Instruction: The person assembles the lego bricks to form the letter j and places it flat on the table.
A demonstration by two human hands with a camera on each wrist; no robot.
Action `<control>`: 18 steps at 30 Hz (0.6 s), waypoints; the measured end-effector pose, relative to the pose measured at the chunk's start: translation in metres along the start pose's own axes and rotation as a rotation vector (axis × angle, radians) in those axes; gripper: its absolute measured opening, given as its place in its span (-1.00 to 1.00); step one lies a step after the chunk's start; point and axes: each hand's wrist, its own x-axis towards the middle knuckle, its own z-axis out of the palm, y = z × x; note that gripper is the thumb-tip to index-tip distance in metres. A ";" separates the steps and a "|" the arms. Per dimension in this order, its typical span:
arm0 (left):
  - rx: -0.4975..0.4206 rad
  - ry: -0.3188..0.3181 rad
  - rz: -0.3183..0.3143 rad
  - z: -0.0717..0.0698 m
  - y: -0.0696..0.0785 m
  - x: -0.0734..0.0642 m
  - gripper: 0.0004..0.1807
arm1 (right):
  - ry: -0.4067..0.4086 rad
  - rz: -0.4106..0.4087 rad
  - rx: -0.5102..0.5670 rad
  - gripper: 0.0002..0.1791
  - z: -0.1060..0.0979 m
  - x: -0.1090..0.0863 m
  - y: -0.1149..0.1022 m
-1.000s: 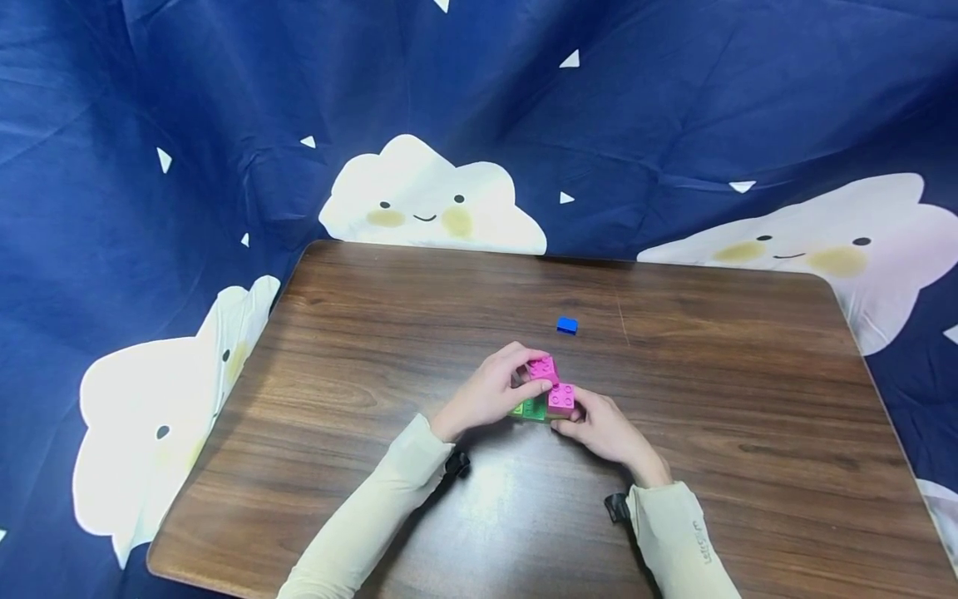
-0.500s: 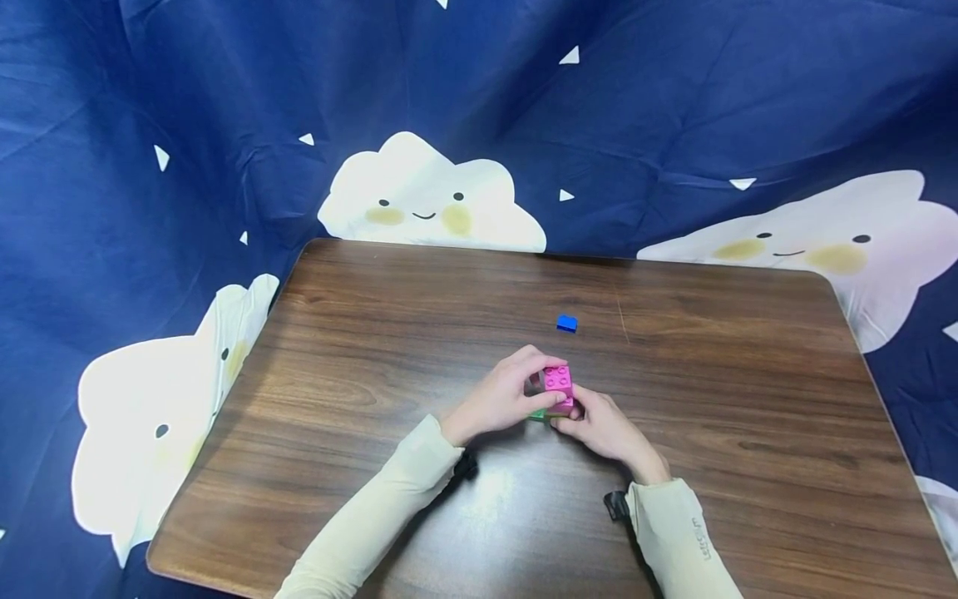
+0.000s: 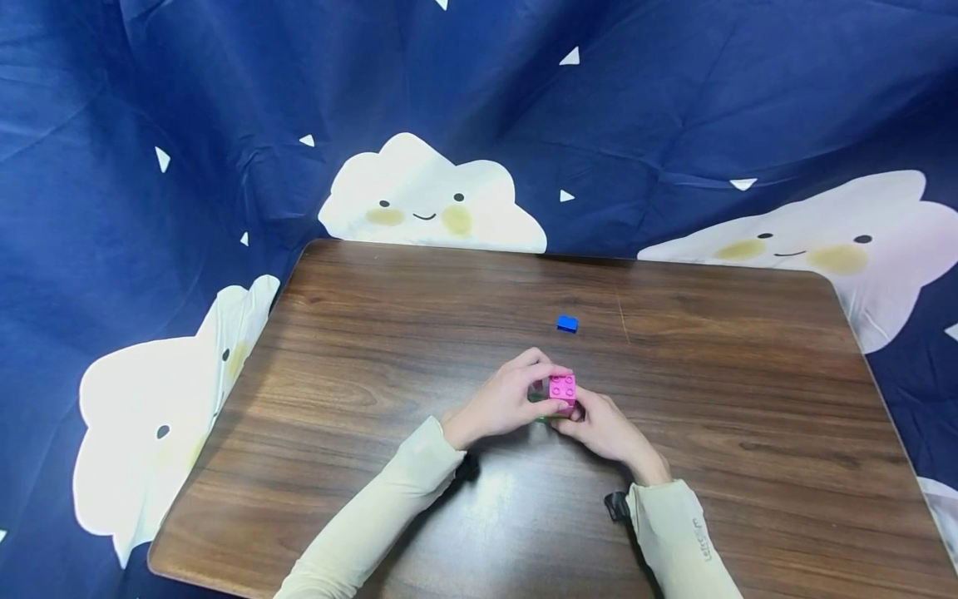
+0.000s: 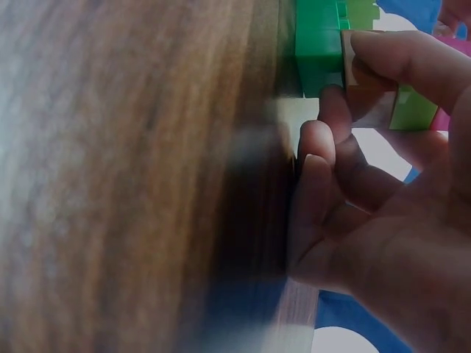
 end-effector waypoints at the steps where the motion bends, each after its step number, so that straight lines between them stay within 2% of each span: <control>1: 0.007 -0.003 0.001 0.000 0.001 0.000 -0.53 | 0.000 0.001 0.002 -0.68 0.000 0.000 0.000; 8: 0.067 -0.015 0.011 -0.003 0.004 0.001 -0.51 | 0.007 -0.001 -0.005 -0.72 0.001 0.001 0.001; 18: 0.203 -0.028 0.058 -0.007 0.008 0.003 -0.53 | 0.021 -0.006 -0.009 -0.75 0.002 0.001 0.001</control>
